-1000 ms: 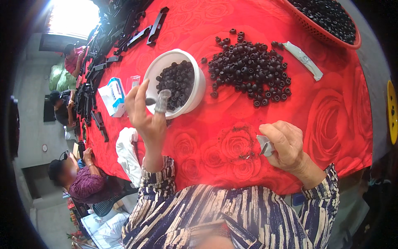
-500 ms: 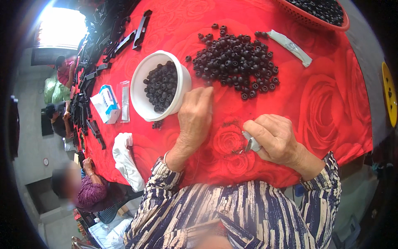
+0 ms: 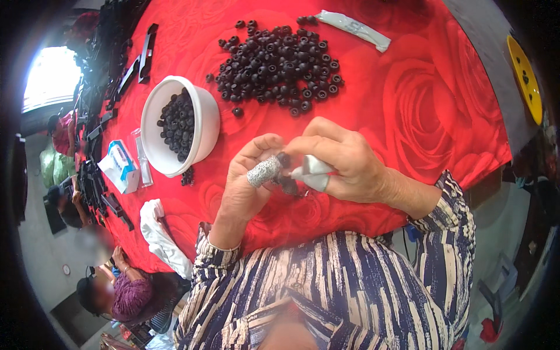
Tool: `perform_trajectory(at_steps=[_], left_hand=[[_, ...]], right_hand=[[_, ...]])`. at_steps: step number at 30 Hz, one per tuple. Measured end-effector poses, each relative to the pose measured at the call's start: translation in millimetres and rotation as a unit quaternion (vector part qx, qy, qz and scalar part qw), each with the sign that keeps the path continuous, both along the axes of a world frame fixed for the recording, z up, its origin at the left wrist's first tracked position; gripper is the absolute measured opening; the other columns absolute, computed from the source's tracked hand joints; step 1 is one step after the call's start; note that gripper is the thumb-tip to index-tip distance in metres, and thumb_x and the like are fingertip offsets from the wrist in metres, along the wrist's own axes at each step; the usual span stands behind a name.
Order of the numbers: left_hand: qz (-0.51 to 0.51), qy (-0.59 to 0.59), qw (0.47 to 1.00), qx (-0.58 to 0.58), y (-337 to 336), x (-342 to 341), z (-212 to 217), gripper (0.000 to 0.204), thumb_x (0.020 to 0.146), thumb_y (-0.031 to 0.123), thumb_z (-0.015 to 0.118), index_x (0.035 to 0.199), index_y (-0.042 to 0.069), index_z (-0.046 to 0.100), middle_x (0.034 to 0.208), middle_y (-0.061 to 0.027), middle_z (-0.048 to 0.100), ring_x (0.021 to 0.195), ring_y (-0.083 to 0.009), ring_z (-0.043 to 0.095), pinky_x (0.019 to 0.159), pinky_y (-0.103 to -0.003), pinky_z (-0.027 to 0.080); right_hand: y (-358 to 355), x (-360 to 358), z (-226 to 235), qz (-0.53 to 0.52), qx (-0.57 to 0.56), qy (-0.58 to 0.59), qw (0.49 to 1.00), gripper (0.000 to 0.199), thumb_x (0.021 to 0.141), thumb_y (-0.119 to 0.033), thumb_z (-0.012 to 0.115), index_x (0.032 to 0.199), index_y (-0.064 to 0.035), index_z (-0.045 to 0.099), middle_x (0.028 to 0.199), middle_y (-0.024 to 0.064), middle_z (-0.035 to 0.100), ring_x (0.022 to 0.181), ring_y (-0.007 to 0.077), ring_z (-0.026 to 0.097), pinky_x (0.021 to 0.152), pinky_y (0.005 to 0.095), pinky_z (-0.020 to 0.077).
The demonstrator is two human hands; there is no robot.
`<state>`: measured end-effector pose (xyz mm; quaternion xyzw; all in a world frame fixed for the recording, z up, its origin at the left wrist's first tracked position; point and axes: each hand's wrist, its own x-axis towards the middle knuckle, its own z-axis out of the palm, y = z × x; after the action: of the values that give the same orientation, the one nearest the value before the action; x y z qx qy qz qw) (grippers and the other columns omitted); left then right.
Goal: The person assembles black plastic parts using a cylindrical assembly tool on a workshop table.
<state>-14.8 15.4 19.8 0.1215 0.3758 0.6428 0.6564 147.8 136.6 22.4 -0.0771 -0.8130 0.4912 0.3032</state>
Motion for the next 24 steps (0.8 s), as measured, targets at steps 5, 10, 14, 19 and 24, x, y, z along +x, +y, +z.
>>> perform_trajectory(at_steps=[5,10,14,19,24], left_hand=[[-0.065,-0.107,0.990,-0.064,0.0,3.2,-10.4,0.030,0.087,0.005,0.060,0.115,-0.001,0.052,0.098,-0.0090,0.063,0.084,-0.0152,0.063,0.074,-0.026,0.053],[-0.061,-0.106,0.991,-0.059,-9.6,7.1,-15.1,0.029,0.086,0.006,0.061,0.114,-0.001,0.055,0.093,-0.0090,0.064,0.077,-0.0145,0.064,0.069,-0.025,0.053],[-0.097,-0.037,0.990,-0.092,-13.1,2.2,-13.0,0.024,0.085,0.008,0.064,0.106,-0.002,0.062,0.086,-0.0089,0.065,0.072,-0.0142,0.063,0.064,-0.024,0.051],[-0.119,-0.103,0.985,-0.068,-14.2,2.8,-9.0,0.023,0.084,0.009,0.065,0.105,-0.002,0.064,0.088,-0.0096,0.066,0.071,-0.0145,0.063,0.064,-0.025,0.051],[-0.078,-0.116,0.989,-0.040,-16.2,9.9,-18.3,0.025,0.085,0.007,0.064,0.108,-0.002,0.062,0.094,-0.0107,0.066,0.074,-0.0149,0.063,0.067,-0.025,0.052]], right_hand=[[1.7,-1.6,-5.0,0.031,-0.058,-0.024,0.998,0.026,0.073,-0.005,0.074,0.097,-0.0009,0.064,0.083,0.0071,0.057,0.066,0.0138,0.056,0.056,0.0252,0.0436],[3.2,-0.9,-2.0,0.046,0.003,-0.012,0.999,0.027,0.072,-0.009,0.076,0.093,-0.0011,0.062,0.074,0.0077,0.056,0.059,0.0191,0.057,0.049,0.0291,0.0444],[-1.4,-1.0,-3.3,0.032,0.062,0.002,0.998,0.027,0.071,-0.015,0.076,0.088,-0.0014,0.060,0.070,0.0081,0.055,0.054,0.0221,0.057,0.045,0.0324,0.0446],[1.2,-1.1,0.2,0.047,0.075,-0.001,0.996,0.029,0.070,-0.013,0.077,0.089,-0.0009,0.060,0.071,0.0080,0.055,0.055,0.0220,0.058,0.046,0.0325,0.0452],[-0.3,-0.8,-1.0,0.046,0.020,-0.016,0.999,0.031,0.066,-0.008,0.075,0.093,-0.0001,0.060,0.075,0.0095,0.056,0.058,0.0230,0.059,0.048,0.0322,0.0464]])
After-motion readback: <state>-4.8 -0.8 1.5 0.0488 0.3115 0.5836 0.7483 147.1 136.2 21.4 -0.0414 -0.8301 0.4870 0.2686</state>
